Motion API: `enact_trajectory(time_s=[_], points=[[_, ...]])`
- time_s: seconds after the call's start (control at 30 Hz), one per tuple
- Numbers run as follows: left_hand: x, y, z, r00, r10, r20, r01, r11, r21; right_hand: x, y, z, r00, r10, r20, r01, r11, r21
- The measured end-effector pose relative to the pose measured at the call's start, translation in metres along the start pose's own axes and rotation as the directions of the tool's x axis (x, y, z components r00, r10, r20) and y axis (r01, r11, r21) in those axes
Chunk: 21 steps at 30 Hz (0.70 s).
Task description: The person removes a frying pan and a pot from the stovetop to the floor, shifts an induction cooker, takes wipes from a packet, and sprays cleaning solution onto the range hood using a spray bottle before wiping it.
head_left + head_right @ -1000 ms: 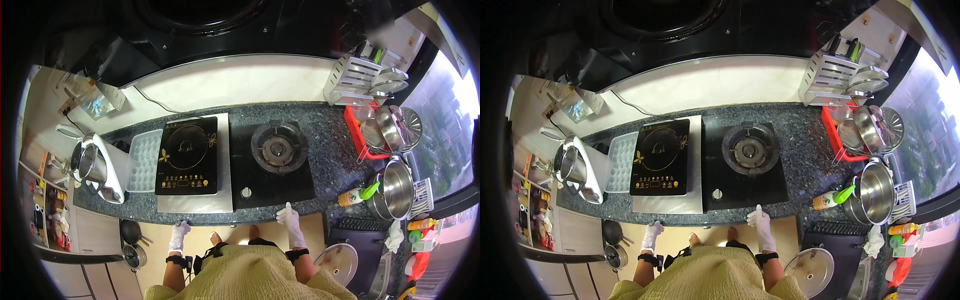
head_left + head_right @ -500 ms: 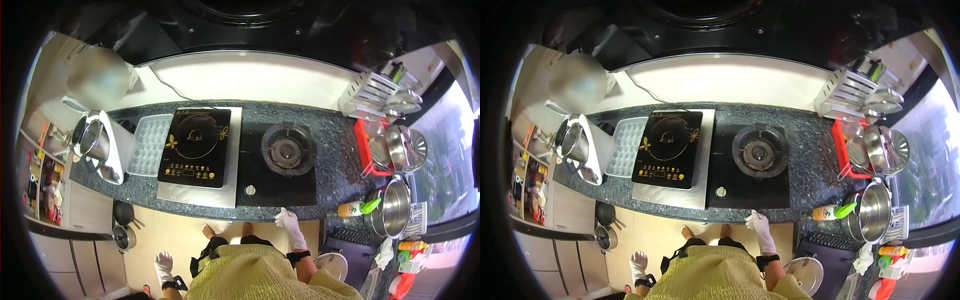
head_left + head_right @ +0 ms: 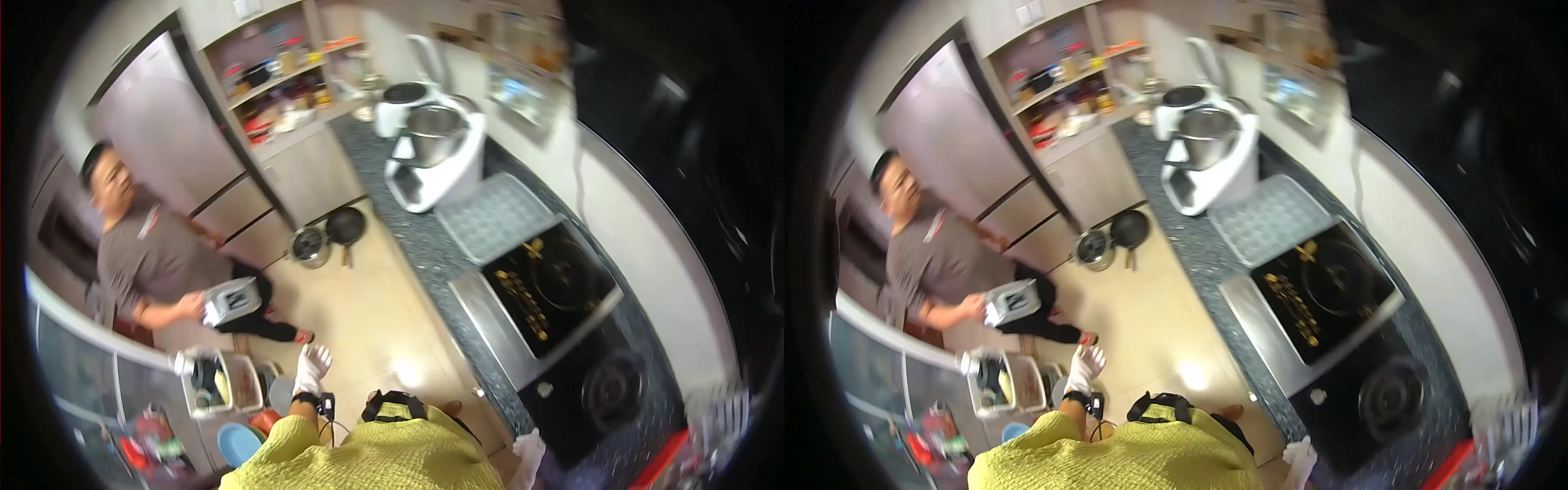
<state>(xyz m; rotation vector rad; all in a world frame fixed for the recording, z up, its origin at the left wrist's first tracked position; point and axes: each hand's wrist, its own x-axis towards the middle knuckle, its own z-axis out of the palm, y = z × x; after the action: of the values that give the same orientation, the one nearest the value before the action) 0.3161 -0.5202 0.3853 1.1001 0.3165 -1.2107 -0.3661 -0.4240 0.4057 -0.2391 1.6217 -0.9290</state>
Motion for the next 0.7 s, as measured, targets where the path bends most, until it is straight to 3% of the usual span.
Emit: enact_trajectory(time_s=[0.03,0.07,0.13,0.17,0.2,0.23,0.27,0.37,0.5,0.6,0.7], points=[[0.001,0.007,0.006,0.999,0.027,0.020,-0.026,0.999,-0.028,0.014,0.007,-0.011,0.993,0.027,0.112,-0.028,1.000,0.009],[0.001,0.015,0.010,0.997,0.041,0.061,-0.036,0.996,-0.087,0.042,0.010,-0.021,0.923,0.164,0.347,-0.202,0.976,0.075],[-0.009,0.030,0.026,0.989,0.110,0.094,-0.092,0.979,-0.181,0.126,0.026,-0.040,0.585,0.356,0.728,-0.575,0.816,0.062],[-0.019,0.036,0.038,0.984,0.157,0.082,-0.136,0.967,-0.214,0.077,-0.003,0.002,0.779,0.151,0.609,-0.244,0.967,0.073],[-0.019,0.042,0.041,0.977,0.180,0.115,-0.152,0.964,-0.218,0.002,-0.054,0.064,0.908,-0.094,0.409,0.159,0.979,-0.128],[-0.022,0.043,0.045,0.971,0.207,0.120,-0.192,0.973,-0.125,-0.072,-0.105,0.127,0.933,-0.306,0.189,0.357,0.844,-0.401],[-0.031,0.043,0.056,0.964,0.225,0.138,-0.224,0.974,-0.024,-0.064,-0.112,0.138,0.948,-0.203,0.247,0.283,0.892,-0.352],[-0.057,0.036,0.091,0.953,0.151,0.261,-0.220,0.940,0.261,-0.085,-0.141,0.194,0.871,-0.215,0.442,0.330,0.922,-0.202],[-0.085,0.006,0.131,0.874,-0.086,0.478,-0.211,0.819,0.533,-0.099,-0.165,0.259,0.822,-0.283,0.495,0.451,0.853,-0.262],[-0.092,-0.019,0.165,0.781,-0.277,0.561,-0.173,0.766,0.619,-0.095,-0.179,0.290,0.734,-0.370,0.569,0.600,0.747,-0.287],[-0.081,-0.043,0.209,0.741,-0.332,0.583,-0.149,0.765,0.626,-0.104,-0.203,0.312,0.728,-0.417,0.544,0.640,0.698,-0.321]])
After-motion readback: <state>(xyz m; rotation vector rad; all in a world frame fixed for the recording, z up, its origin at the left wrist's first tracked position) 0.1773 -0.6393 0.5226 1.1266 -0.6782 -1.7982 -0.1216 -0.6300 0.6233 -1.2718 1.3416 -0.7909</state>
